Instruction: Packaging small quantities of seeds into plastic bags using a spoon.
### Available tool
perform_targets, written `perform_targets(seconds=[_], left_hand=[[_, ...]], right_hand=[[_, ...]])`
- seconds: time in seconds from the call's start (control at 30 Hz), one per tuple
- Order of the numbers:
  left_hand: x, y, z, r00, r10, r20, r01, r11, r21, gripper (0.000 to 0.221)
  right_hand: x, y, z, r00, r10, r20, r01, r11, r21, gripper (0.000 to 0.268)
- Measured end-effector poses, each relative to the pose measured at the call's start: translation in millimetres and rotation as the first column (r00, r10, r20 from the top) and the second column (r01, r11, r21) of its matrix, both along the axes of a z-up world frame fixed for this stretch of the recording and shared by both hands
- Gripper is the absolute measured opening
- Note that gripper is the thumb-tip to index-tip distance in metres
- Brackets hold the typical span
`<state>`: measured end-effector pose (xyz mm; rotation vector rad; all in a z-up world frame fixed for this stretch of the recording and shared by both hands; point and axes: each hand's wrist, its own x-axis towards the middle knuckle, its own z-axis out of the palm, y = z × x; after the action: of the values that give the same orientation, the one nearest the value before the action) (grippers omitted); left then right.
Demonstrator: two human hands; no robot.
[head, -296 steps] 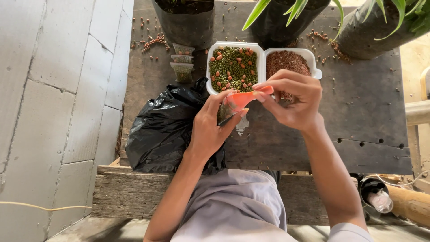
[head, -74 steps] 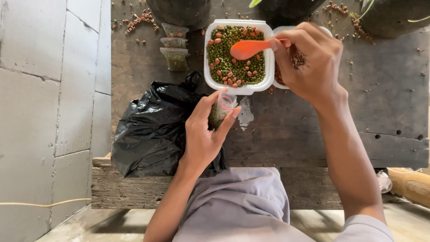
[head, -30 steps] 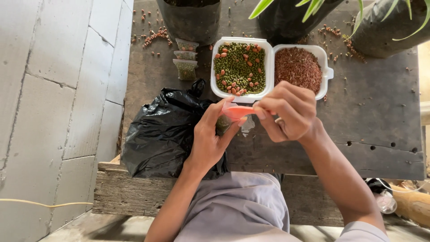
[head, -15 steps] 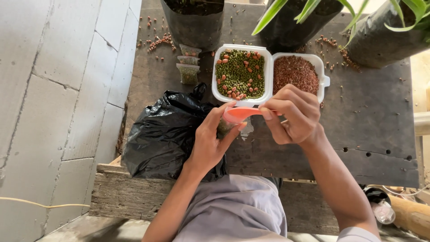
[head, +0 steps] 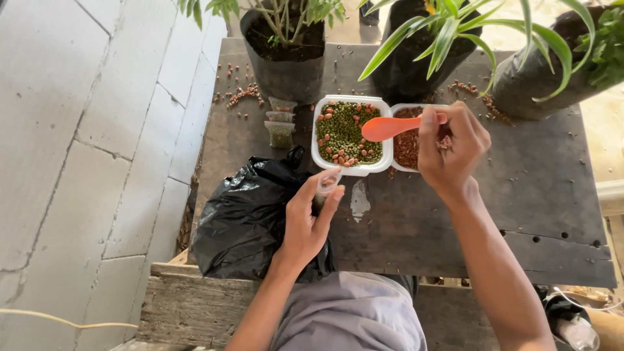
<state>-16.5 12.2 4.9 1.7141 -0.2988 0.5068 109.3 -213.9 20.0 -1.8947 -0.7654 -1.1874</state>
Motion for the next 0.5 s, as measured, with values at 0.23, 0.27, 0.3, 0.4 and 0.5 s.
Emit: perform_targets(seconds=[0.23,0.27,0.3,0.4,0.5], left_hand=[[1,-2,-7,0.998,0.015,-0.069,-0.017,1.000,-0.015,0.040],[1,-3,-7,0.997,0.015,-0.079,-0.015,1.000,0.002,0.045],[1,-3,-7,0.996,0.017,-0.093,-0.015,1.000,0.020,0.050],[0,-6,-1,0.994,0.002,-0.111,0.003,0.999,0.044,0.054],[-1,-6,2,0.991,-0.012,-0.135,0.019,0.999,0.049,0.046]], right_hand=[[5,3,-5,0.997,-0.046,-0.055,0.045,0.999,-0.022,0.030],[5,4,-5,0.997,-0.030,-0.078,0.029,1.000,-0.004,0.030],[4,6,-6,0.995,-0.011,-0.104,0.012,1.000,0.015,0.029],[-3,19,9,0.995,-0.010,-0.102,0.009,1.000,-0.007,0.026],[-1,18,0,0.994,0.007,-0.105,-0.008,1.000,-0.009,0.021]])
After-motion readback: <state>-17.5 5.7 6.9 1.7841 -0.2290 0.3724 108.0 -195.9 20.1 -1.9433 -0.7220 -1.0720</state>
